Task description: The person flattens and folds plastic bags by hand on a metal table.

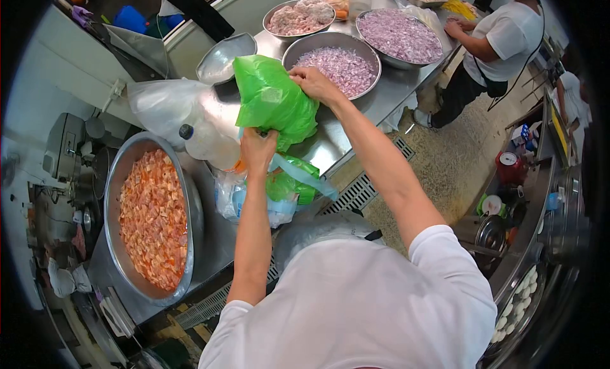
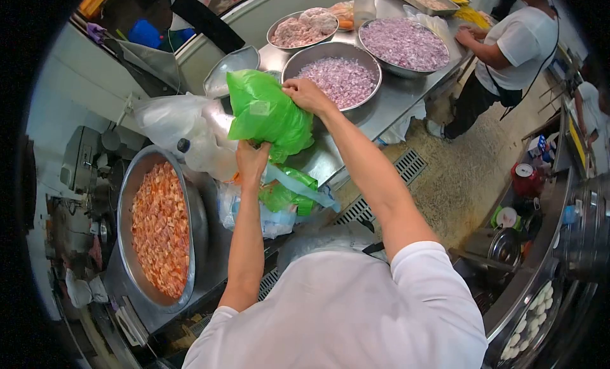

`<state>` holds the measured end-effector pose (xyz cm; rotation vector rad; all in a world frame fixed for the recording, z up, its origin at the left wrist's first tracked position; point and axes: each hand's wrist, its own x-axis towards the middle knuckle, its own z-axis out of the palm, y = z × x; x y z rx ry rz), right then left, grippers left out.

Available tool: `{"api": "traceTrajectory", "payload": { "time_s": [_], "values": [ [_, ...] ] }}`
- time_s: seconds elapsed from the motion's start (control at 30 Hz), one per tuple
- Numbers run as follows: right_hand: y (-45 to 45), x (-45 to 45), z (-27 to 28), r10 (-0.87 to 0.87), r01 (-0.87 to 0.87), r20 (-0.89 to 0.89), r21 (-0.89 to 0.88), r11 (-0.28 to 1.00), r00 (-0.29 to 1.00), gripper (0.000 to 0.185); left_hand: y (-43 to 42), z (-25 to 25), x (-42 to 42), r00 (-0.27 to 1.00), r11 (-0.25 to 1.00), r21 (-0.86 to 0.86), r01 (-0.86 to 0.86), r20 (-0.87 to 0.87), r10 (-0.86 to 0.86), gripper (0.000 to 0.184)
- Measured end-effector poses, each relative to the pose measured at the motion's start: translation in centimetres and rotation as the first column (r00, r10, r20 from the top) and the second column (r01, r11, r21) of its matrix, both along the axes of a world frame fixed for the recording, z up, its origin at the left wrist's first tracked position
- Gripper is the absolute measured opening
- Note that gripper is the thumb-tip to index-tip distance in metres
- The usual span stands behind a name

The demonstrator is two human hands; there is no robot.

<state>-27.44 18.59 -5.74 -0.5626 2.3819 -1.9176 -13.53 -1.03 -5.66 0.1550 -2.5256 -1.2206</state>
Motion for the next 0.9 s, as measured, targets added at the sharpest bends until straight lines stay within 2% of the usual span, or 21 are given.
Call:
{"api": "traceTrajectory", "payload": {
  "time_s": [0.1, 0.13, 0.17, 0.2, 0.23, 0.3, 0.33, 0.37, 0.43, 0.47, 0.5, 0.53, 0.6, 0.7, 0.8, 0.83, 0.9],
  "values": [
    [0.4, -0.4, -2.8, -0.074, 0.079, -0.061, 0.087, 0.993, 0.995, 0.024, 0.6, -0.1, 0.8, 1.000, 1.000, 0.020, -0.009, 0.023, 0.008, 0.064],
    [0.4, 0.2, -3.5, -0.112, 0.120, -0.077, 0.110, 0.987, 0.991, 0.026, -0.2, -1.4, 1.0, 0.999, 0.997, 0.068, 0.040, 0.003, -0.041, 0.065],
    [0.9, 0.7, -4.1, -0.076, 0.077, 0.103, -0.009, 0.997, 0.992, 0.025, -1.4, -3.0, 1.0, 0.996, 0.989, 0.116, 0.092, -0.021, -0.090, 0.066],
    [1.6, 1.7, -3.5, -0.128, 0.139, 0.160, -0.058, 0.989, 0.979, 0.026, -2.0, -4.0, 1.1, 0.989, 0.976, 0.162, 0.145, -0.057, -0.137, 0.067],
    [2.3, 2.8, -2.6, -0.176, 0.202, 0.217, -0.103, 0.974, 0.960, 0.028, -1.3, -1.6, 3.3, 0.994, 0.924, 0.373, 0.084, 0.032, -0.103, 0.061],
    [3.9, 5.5, -1.4, -0.271, 0.330, 0.289, -0.181, 0.927, 0.918, 0.028, -2.8, -1.4, 5.5, 0.978, 0.674, 0.722, 0.157, -0.020, -0.207, 0.057],
    [4.9, 7.0, -1.3, -0.317, 0.387, 0.304, -0.210, 0.898, 0.899, 0.028, -3.5, -1.4, 7.0, 0.970, 0.498, 0.851, 0.168, -0.053, -0.238, 0.056],
    [5.1, 8.4, -1.0, -0.362, 0.441, 0.313, -0.238, 0.865, 0.878, 0.029, -3.4, 0.1, 8.3, 0.947, 0.454, 0.869, 0.198, -0.050, -0.318, 0.053],
    [2.7, 14.0, -0.7, -0.015, 0.091, 0.326, -0.220, 0.971, 0.945, 0.034, -3.0, 0.9, 9.2, 0.911, 0.402, 0.893, 0.200, -0.018, -0.413, 0.052],
    [1.0, 16.8, -0.8, 0.106, -0.069, 0.225, -0.168, 0.983, 0.969, 0.036, -2.8, 1.0, 9.3, 0.885, 0.372, 0.905, 0.207, -0.012, -0.465, 0.052],
    [-0.6, 19.2, -0.8, 0.230, -0.218, 0.127, -0.101, 0.971, 0.965, 0.038, -2.8, 1.0, 9.4, 0.854, 0.387, 0.887, 0.252, -0.016, -0.520, 0.052],
    [-1.2, 21.0, 0.1, 0.326, -0.309, 0.174, -0.118, 0.944, 0.929, 0.043, -2.5, 1.2, 9.5, 0.847, 0.387, 0.888, 0.247, -0.005, -0.531, 0.054],
    [-1.8, 21.4, -0.8, 0.378, -0.373, 0.138, -0.061, 0.926, 0.915, 0.033, -2.2, 2.0, 9.7, 0.833, 0.392, 0.888, 0.240, 0.019, -0.553, 0.057],
    [-0.8, 20.7, -1.5, 0.412, -0.318, 0.410, -0.280, 0.906, 0.814, 0.020, -2.2, 3.1, 10.8, 0.856, 0.615, 0.740, 0.272, 0.105, -0.506, 0.053],
    [1.0, 20.3, -0.8, 0.402, -0.244, 0.427, -0.377, 0.893, 0.810, 0.012, -4.0, 2.5, 11.1, 0.656, 0.643, 0.727, 0.240, 0.367, -0.660, 0.042],
    [1.9, 19.8, -0.4, 0.406, -0.263, 0.460, -0.343, 0.902, 0.790, 0.015, -3.9, 2.3, 11.4, 0.673, 0.629, 0.749, 0.210, 0.356, -0.648, 0.038],
    [2.2, 20.0, -0.1, 0.183, -0.127, 0.389, -0.166, 0.978, 0.903, 0.018, -3.4, 2.0, 11.7, 0.706, 0.596, 0.788, 0.155, 0.334, -0.624, 0.031]
  ]
}}
